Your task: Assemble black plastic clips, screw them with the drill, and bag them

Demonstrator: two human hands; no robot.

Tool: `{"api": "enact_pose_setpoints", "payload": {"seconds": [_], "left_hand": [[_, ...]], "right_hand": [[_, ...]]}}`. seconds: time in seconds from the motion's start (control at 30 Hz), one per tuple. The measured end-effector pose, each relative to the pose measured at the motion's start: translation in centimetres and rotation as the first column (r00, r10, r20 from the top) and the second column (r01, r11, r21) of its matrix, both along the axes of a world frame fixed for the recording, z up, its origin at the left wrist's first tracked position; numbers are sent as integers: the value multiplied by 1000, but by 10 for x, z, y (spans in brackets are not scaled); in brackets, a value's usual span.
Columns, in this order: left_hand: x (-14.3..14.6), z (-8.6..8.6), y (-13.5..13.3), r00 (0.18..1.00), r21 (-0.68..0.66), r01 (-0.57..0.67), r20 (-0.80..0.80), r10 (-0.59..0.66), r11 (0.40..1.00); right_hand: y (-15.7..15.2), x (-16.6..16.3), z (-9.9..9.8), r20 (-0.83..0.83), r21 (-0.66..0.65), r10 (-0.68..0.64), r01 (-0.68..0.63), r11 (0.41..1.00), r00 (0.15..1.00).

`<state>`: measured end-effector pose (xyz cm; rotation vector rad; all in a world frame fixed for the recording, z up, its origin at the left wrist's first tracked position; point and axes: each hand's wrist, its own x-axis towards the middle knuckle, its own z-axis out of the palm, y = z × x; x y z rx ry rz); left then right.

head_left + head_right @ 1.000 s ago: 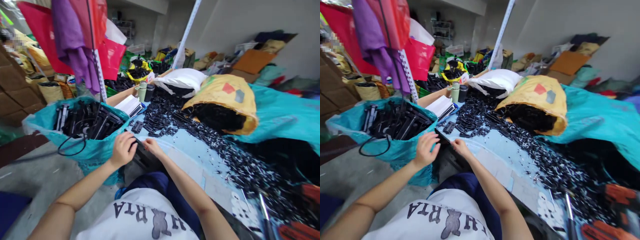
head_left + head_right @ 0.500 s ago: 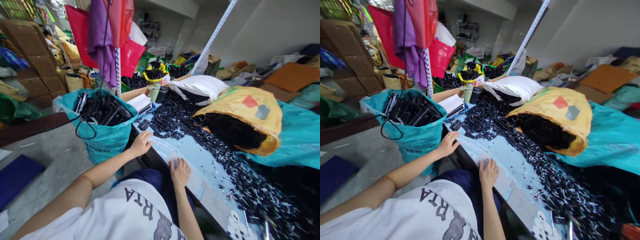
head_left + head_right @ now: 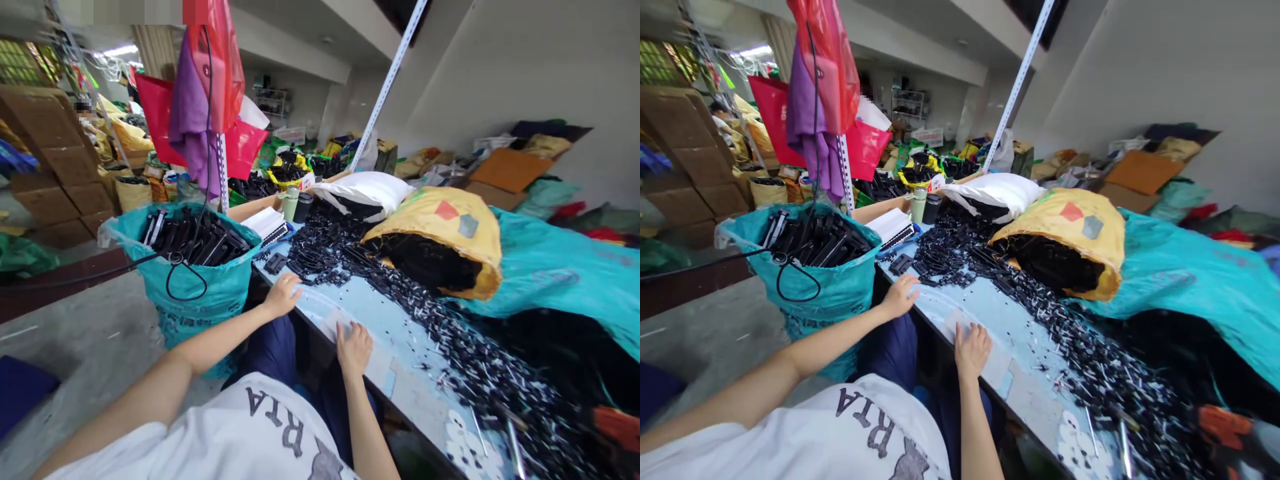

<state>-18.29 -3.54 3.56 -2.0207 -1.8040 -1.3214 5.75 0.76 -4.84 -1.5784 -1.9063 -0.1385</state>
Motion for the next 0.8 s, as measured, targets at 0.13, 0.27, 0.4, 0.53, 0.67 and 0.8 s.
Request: {"api": "enact_pose_setpoints", "payload": {"seconds": [0.13,0.27,0.4,0.53,0.67,0.8], "left_hand": [[26,-40,53,987,-126,100,-112,-115,987],[34,-65,75,981,-197,110,-135,-138,974],[36,-73,74,982,-177,97,-144,-123,979],[36,-72,74,987,-185,70,-132,-95,980],[37,-65,78,991,-221,40,-114,-67,974],[45,-58,52,995,-272,28,-89,-54,962]], "right_hand": [[0,1,2,53,26,11,-12,1000,999],[3,4,-1,99,45,63,-68,997,993],[7,9,-7,162,52,140,-150,987,977],[12,11,-13,185,75,189,-206,976,964],[14,11,-10,212,96,222,-246,965,952],[5,7,2,247,56,230,-251,966,941]]}}
